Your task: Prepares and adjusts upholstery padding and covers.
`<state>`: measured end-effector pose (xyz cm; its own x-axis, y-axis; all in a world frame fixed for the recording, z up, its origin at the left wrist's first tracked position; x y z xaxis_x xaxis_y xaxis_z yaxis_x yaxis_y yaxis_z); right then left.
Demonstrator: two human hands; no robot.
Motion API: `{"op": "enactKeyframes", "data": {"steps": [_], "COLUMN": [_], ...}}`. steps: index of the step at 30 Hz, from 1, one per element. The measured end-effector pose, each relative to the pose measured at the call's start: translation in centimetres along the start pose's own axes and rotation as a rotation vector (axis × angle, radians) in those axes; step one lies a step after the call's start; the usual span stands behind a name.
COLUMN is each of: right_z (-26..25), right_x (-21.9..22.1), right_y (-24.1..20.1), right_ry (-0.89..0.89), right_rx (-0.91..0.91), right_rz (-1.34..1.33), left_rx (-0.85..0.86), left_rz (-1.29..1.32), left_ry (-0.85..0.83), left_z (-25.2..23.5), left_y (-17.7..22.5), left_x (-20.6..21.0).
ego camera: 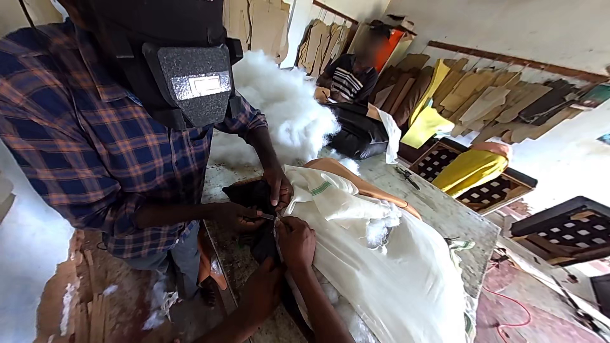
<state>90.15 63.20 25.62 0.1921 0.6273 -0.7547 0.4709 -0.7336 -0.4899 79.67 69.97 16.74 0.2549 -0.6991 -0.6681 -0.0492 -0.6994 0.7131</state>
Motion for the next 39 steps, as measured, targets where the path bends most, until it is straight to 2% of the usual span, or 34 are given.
{"op": "enactKeyframes", "data": {"steps": [30, 39], "right_z": [0.1, 0.3], "right_x": [0.9, 0.6], "right_y": [0.1, -0.1], "right_ry": [0.030, 0.027], "right_rx": [-0.006, -0.012], "right_rz": [0.037, 0.019], "left_rx": [0.091, 0.064], "left_rz": [0.013, 0.000], "left_ry": [0.122, 0.083], "left_z": [0.5, 0.5], "left_y": [-0.9, -1.0], "left_x": [0.2, 0.4]}}
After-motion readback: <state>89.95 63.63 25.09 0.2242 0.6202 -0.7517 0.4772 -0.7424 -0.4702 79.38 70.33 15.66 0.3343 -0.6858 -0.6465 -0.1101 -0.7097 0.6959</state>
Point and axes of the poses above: each hand's wrist, its own z-axis away from the middle knuckle, its own x-axis out of the palm, y = z × x, the point moved 5 cm from there along -z, towards the middle knuckle, and after that the axes turned 4 degrees about -x, right-handed, at the moved point
